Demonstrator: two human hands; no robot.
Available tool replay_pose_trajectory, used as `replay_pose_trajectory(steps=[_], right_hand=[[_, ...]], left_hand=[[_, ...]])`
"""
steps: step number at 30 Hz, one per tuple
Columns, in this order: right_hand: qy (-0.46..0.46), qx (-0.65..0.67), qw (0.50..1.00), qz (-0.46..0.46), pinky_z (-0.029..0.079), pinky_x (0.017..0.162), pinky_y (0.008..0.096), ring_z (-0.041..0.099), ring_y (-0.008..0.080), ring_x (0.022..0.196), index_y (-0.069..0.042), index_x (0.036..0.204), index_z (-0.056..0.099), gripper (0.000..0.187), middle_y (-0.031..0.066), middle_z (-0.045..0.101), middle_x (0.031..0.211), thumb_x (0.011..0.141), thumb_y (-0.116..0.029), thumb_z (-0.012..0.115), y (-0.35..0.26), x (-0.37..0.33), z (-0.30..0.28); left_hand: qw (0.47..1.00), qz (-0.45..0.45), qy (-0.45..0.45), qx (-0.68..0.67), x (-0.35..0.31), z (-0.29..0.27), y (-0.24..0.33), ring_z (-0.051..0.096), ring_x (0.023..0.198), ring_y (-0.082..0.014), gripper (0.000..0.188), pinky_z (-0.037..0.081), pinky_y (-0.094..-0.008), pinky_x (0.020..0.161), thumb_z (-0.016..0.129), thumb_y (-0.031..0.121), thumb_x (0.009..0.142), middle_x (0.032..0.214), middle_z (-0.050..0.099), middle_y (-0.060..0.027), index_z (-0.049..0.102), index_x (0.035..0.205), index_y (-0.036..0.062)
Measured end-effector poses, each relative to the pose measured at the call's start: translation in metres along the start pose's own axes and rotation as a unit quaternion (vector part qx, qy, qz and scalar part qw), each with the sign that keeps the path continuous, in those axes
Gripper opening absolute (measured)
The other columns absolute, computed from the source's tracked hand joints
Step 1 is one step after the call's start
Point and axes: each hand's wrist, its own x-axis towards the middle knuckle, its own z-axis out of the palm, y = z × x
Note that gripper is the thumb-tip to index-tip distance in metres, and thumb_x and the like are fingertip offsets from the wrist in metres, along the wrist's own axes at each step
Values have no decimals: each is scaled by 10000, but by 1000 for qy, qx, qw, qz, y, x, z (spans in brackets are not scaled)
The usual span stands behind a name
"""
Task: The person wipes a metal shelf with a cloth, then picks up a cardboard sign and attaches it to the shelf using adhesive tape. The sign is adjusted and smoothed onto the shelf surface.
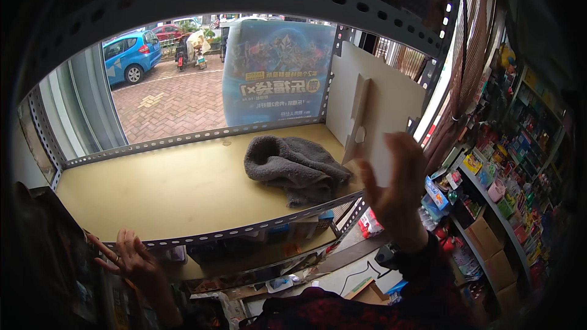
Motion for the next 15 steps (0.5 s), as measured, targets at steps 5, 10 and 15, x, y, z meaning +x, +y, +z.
replay_pose_trajectory(steps=[5, 10, 15], right_hand=[[-82, 17, 966, 244, 483, 584, 396, 606, 327, 674, -8, 951, 498, 366, 164, 566, 789, 798, -303, 651, 24, -41, -1], [-53, 104, 966, 230, 469, 507, 369, 588, 293, 574, -53, 873, 520, 185, 112, 560, 701, 803, -178, 637, 24, -71, 22], [-68, 112, 981, 146, 505, 624, 337, 617, 283, 720, -19, 1015, 557, 279, 135, 602, 897, 754, -86, 631, 10, -86, 40]], left_hand=[[995, 50, 43, 77, -1, -18, 27, 191, 1350, -335, 306, 108, -586, 1050, 415, 273, 941, 1278, 479, -77, 622, 1047, 74], [990, 139, 2, -6, 8, -65, 75, 215, 1341, -330, 281, 135, -563, 1057, 494, 248, 893, 1262, 488, -77, 616, 1058, 55], [956, 250, -110, -106, 24, -102, 133, 305, 1294, -327, 297, 205, -515, 1050, 588, 226, 831, 1220, 504, -128, 607, 1056, 34]])
